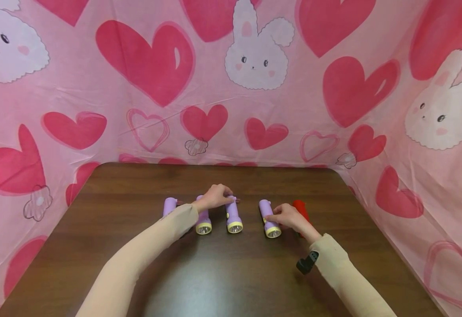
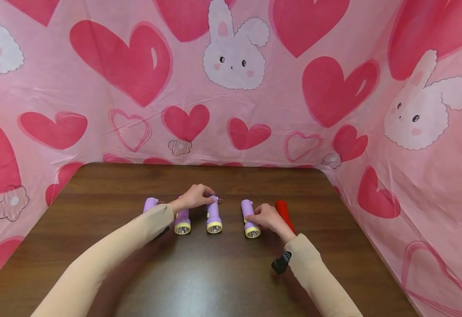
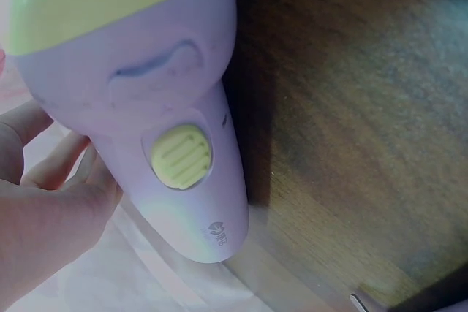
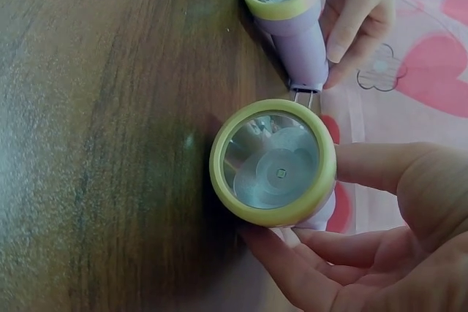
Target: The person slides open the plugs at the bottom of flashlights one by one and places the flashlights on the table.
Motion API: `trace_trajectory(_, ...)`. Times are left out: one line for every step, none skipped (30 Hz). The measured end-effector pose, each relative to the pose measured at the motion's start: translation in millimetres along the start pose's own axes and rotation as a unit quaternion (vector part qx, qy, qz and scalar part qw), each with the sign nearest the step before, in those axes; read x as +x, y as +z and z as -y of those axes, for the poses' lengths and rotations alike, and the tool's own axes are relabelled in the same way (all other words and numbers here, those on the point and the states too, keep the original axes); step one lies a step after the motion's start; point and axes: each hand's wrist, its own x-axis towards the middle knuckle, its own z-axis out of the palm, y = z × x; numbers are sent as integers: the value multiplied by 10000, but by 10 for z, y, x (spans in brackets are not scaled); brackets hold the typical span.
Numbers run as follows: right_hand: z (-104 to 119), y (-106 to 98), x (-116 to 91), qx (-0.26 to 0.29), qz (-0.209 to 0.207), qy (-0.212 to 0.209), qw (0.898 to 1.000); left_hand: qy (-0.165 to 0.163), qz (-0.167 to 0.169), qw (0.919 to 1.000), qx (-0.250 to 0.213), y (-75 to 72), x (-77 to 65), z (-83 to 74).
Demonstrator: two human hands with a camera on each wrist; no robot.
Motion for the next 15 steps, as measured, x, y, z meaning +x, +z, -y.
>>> trace_trajectory(-3,2,1,-35,-12,-18,10000,3,1,10000,-5,0,1,2)
trace_trajectory(-5,0,3,-64,-30,-34,10000,1,13,10000,-12,1,4,3)
trace_trajectory(-9,3,7,-91,-53,-28,9999,3,15,10000,-22,1,5,5)
trace_trajectory(-8,3,7,-107,-75,-18,9999,8,15,10000,-19,1,7,7)
trace_trajectory(-7,2,7,-113,-97,-9,9999,20,3,10000,-15,1,8,9)
trace_trajectory(-8,1,8,-142,-105,-25,9998,29,-1,10000,-11,1,9,10)
trace_trajectory(-11,1,12,-147,-108,-33,9998,33,-1,10000,-8,1,8,10)
trace_trajectory(-11,2,13,-154,-105,-47,9998,39,-6,10000,-5,0,7,10)
trace_trajectory(-13,6,15,-132,-109,-16,9999,50,-15,10000,4,-1,6,10)
trace_trajectory(-13,7,17,-122,-107,-4,9999,53,-12,10000,16,-1,4,9)
trace_trajectory(-15,8,18,-112,-101,8,9999,55,-5,10000,20,-1,3,8)
trace_trajectory(-17,9,18,-112,-95,21,9999,52,3,10000,23,-1,1,7)
trace_trajectory(-20,12,18,-100,-92,43,9999,45,13,10000,19,-1,1,7)
trace_trajectory(-23,13,19,-93,-92,54,9999,43,17,10000,8,0,0,7)
trace_trajectory(-26,14,19,-73,-101,79,9999,38,25,10000,3,1,0,6)
